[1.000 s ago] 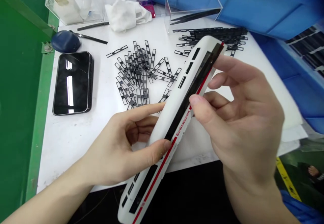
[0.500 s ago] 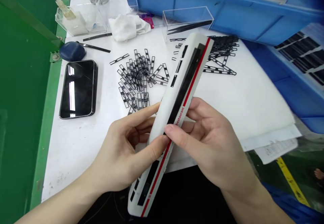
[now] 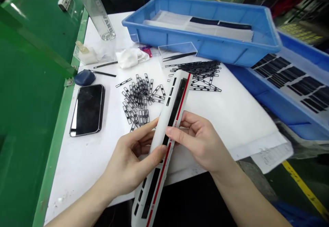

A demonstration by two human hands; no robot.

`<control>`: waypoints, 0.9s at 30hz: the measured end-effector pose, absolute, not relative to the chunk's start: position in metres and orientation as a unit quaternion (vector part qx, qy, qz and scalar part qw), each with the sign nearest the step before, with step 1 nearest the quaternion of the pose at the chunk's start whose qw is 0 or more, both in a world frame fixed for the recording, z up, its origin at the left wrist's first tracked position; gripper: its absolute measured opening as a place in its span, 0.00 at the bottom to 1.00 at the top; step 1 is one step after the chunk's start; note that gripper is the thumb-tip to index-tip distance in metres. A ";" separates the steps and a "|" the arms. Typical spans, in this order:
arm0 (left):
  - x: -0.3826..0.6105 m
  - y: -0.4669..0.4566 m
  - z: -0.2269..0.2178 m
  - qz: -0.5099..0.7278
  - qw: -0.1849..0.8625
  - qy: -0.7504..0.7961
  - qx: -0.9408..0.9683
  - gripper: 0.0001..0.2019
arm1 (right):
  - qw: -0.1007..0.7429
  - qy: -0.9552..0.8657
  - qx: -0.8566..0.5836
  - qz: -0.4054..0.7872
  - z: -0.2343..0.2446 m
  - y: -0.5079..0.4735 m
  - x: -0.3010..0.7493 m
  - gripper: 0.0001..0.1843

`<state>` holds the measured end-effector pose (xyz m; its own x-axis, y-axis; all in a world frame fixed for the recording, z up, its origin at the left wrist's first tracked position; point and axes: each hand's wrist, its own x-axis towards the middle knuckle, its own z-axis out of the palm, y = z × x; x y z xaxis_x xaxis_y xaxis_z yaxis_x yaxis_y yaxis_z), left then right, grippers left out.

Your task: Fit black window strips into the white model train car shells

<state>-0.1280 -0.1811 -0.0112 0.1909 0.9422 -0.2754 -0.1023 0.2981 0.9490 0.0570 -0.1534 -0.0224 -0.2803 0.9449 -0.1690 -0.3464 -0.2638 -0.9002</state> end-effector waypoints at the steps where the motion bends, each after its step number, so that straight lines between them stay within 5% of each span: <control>1: -0.127 -0.181 -0.010 0.407 0.640 0.493 0.427 0.29 | 0.465 -0.395 -0.378 0.696 -0.022 -0.151 0.058 0.11; 27: -0.126 -0.184 -0.010 0.404 0.613 0.482 0.478 0.27 | 0.516 -0.397 -0.409 0.639 -0.009 -0.125 0.065 0.14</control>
